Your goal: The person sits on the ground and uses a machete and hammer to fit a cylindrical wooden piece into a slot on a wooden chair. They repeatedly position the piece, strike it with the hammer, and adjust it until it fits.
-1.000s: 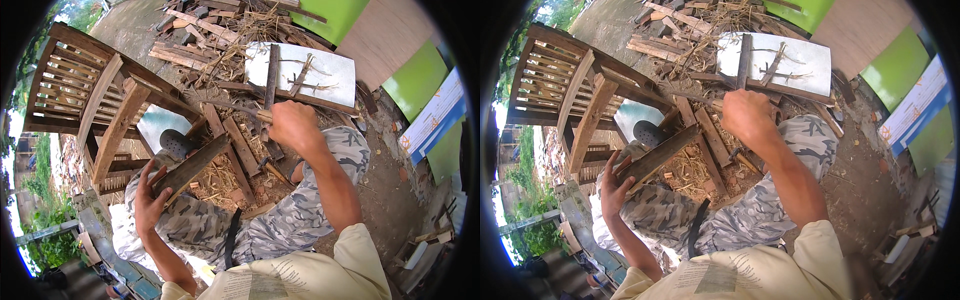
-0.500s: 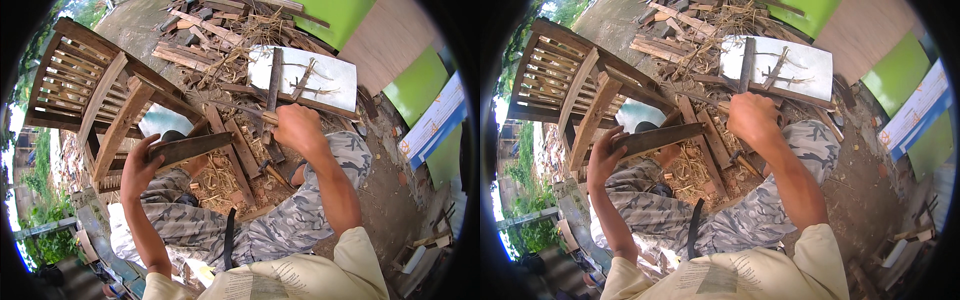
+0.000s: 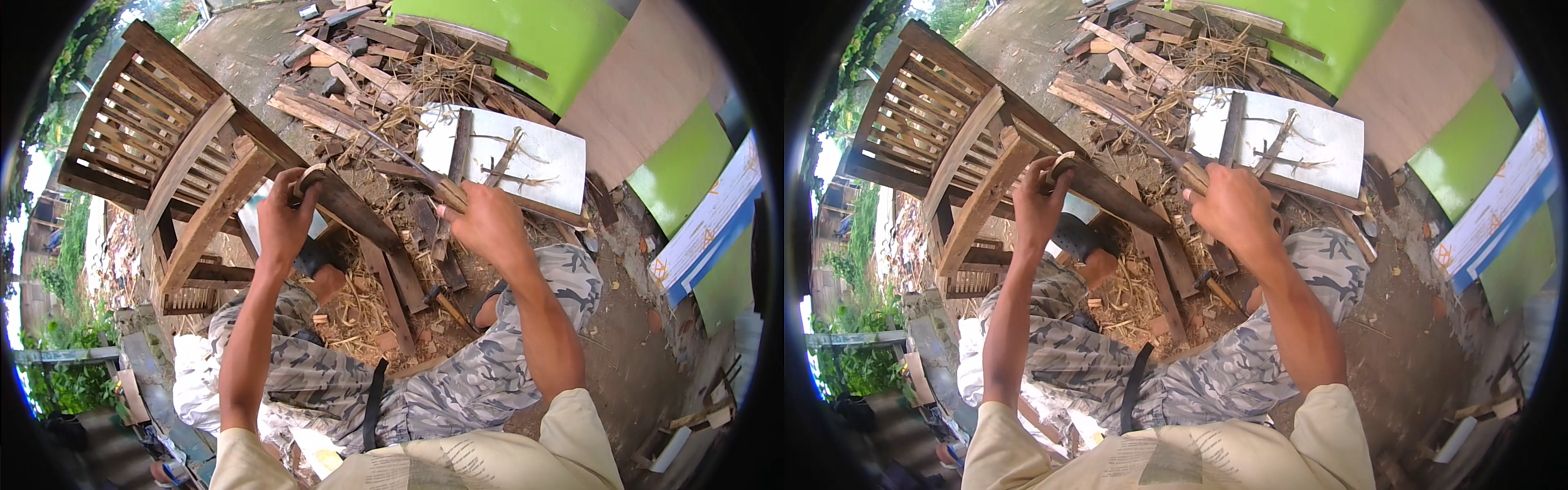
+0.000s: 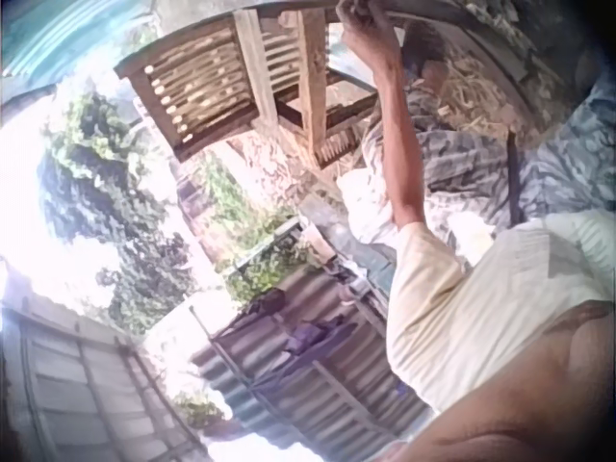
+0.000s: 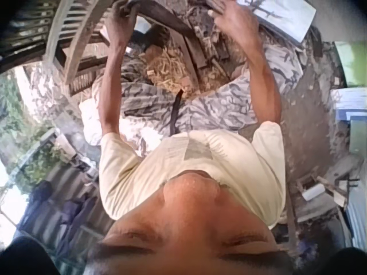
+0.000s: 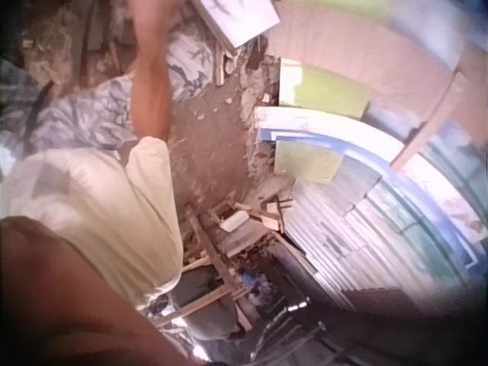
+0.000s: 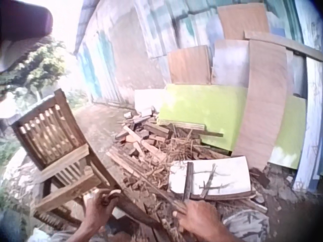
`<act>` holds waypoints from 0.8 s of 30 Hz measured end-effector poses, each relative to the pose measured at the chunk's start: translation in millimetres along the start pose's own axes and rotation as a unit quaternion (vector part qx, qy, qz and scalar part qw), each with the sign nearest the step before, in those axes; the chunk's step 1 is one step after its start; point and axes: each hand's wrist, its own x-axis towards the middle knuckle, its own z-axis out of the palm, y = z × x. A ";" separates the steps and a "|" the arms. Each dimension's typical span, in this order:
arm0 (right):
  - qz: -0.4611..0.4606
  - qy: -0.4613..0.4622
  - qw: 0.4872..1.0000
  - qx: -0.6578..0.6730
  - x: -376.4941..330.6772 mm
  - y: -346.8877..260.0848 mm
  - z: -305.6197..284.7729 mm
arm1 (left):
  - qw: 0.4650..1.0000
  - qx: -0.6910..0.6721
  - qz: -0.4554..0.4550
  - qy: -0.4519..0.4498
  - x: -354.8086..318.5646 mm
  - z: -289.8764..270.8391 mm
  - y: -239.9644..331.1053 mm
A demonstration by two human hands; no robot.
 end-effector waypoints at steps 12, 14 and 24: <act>-0.100 0.094 0.959 0.248 15.8 -37.2 49.5 | 0.992 0.023 0.120 -0.018 -13.4 25.8 22.1; -0.109 0.113 0.945 0.287 15.5 -41.0 60.8 | 0.988 0.023 0.156 -0.006 -15.6 31.5 24.7; -0.007 0.096 0.891 0.445 19.1 -42.4 71.5 | 0.982 -0.029 0.176 -0.062 -6.1 19.7 43.0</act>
